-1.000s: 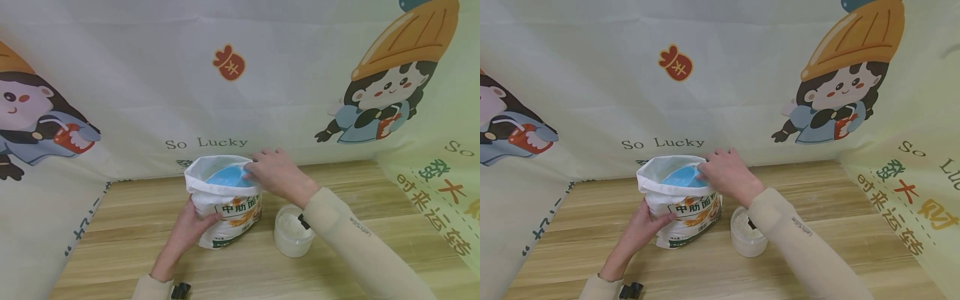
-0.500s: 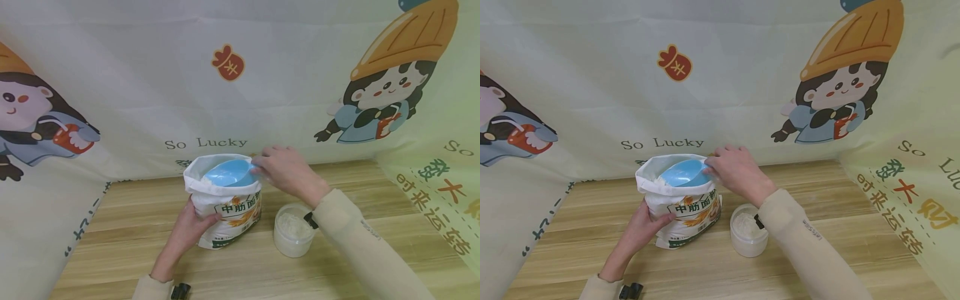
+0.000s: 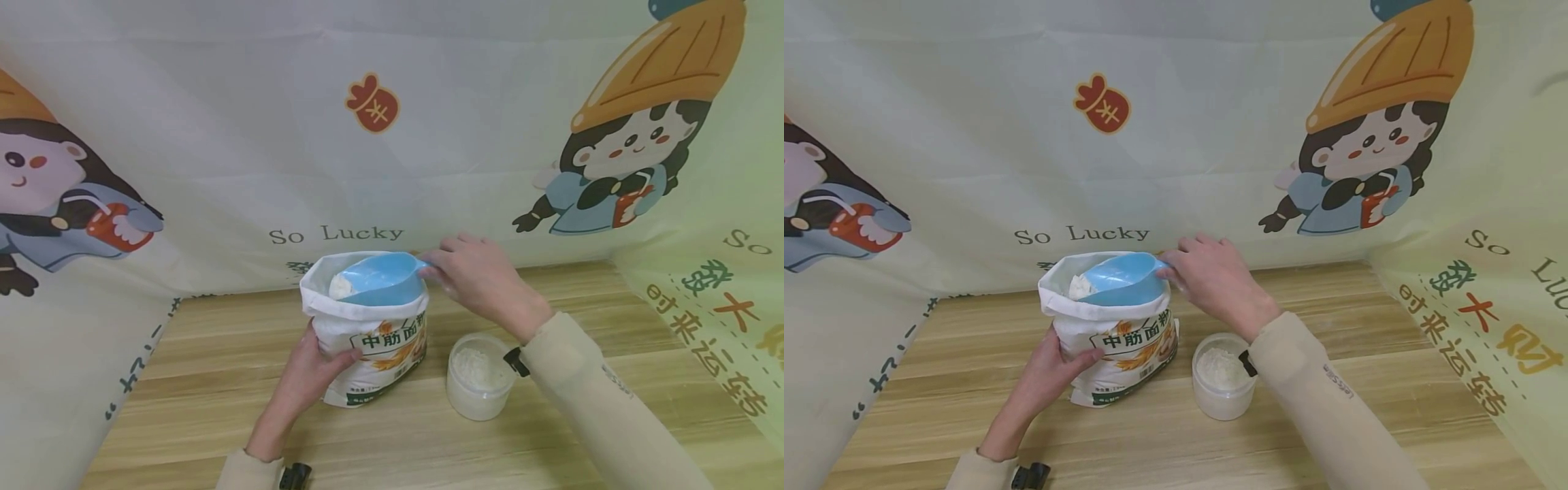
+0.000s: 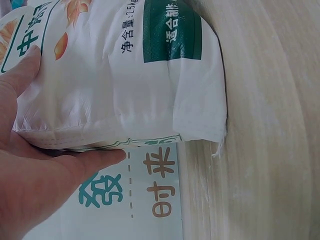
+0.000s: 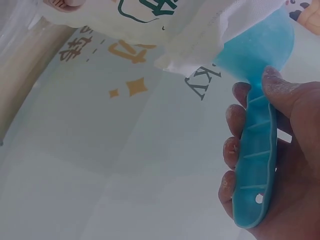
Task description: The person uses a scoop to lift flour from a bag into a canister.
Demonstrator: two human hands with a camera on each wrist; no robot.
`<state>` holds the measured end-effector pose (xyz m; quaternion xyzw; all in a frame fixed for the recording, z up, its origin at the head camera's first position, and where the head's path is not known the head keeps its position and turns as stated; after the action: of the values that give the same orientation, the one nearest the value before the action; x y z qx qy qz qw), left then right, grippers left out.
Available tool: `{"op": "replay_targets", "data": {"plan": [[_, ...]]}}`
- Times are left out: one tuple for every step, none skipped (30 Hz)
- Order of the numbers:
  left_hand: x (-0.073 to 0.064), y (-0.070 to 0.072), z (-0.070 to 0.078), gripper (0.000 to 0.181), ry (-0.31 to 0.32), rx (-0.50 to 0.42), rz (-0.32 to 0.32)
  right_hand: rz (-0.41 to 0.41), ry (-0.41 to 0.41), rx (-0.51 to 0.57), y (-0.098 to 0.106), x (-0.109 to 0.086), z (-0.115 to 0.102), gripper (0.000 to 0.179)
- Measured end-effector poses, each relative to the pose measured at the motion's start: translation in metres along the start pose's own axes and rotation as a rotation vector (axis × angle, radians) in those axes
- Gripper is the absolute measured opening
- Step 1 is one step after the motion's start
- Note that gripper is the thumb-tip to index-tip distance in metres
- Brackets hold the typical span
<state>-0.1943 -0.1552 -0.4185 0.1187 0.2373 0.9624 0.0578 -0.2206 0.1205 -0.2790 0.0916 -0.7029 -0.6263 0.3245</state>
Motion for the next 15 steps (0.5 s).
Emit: {"op": "replay_targets", "data": {"plan": [[0.000, 0.000, 0.000, 0.077, 0.001, 0.002, 0.001, 0.005, 0.000, 0.002, -0.001, 0.000, 0.001, 0.038], [0.000, 0.000, 0.000, 0.077, 0.001, 0.003, 0.003, 0.009, -0.002, 0.007, -0.001, -0.001, 0.002, 0.039], [0.000, 0.000, -0.001, 0.077, 0.001, 0.005, 0.005, 0.012, -0.004, 0.011, -0.002, -0.001, 0.003, 0.039], [0.000, 0.000, -0.001, 0.077, 0.001, 0.007, 0.006, 0.017, -0.004, 0.016, -0.002, -0.002, 0.004, 0.038], [0.000, 0.000, -0.001, 0.077, 0.002, 0.009, 0.007, 0.024, -0.002, 0.019, -0.002, -0.002, 0.005, 0.038], [0.000, 0.000, -0.001, 0.077, 0.004, 0.010, 0.007, 0.029, 0.000, 0.022, -0.002, -0.003, 0.005, 0.037], [0.000, 0.000, -0.001, 0.076, 0.006, 0.013, 0.008, 0.035, 0.001, 0.026, -0.002, -0.004, 0.006, 0.036], [0.000, 0.000, -0.001, 0.076, 0.009, 0.015, 0.009, 0.041, 0.001, 0.033, -0.002, -0.005, 0.007, 0.036], [0.000, 0.000, -0.001, 0.076, 0.010, 0.018, 0.009, 0.046, 0.002, 0.039, -0.002, -0.006, 0.008, 0.035], [0.000, 0.000, -0.001, 0.076, 0.012, 0.019, 0.010, 0.052, 0.005, 0.045, -0.002, -0.007, 0.008, 0.034], [0.000, 0.000, -0.001, 0.075, 0.013, 0.020, 0.010, 0.057, 0.004, 0.046, -0.002, -0.008, 0.009, 0.034], [0.001, 0.000, -0.001, 0.075, 0.014, 0.022, 0.011, 0.059, 0.005, 0.049, -0.002, -0.009, 0.010, 0.034], [0.001, 0.000, -0.001, 0.075, 0.014, 0.023, 0.011, 0.065, 0.006, 0.053, -0.003, -0.010, 0.010, 0.033], [0.001, 0.000, -0.001, 0.075, 0.013, 0.022, 0.012, 0.068, 0.005, 0.057, -0.003, -0.011, 0.011, 0.033], [0.001, 0.000, -0.001, 0.075, 0.012, 0.024, 0.012, 0.071, 0.004, 0.059, -0.003, -0.012, 0.012, 0.033]]}}
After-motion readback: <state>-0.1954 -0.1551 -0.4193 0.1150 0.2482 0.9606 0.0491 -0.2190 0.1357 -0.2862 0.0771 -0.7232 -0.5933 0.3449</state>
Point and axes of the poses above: each hand's wrist, its own x-axis towards the middle knuckle, its own y-axis out of the back of the hand, z = x × y, the point moved 2 cm from there along x, towards the middle knuckle
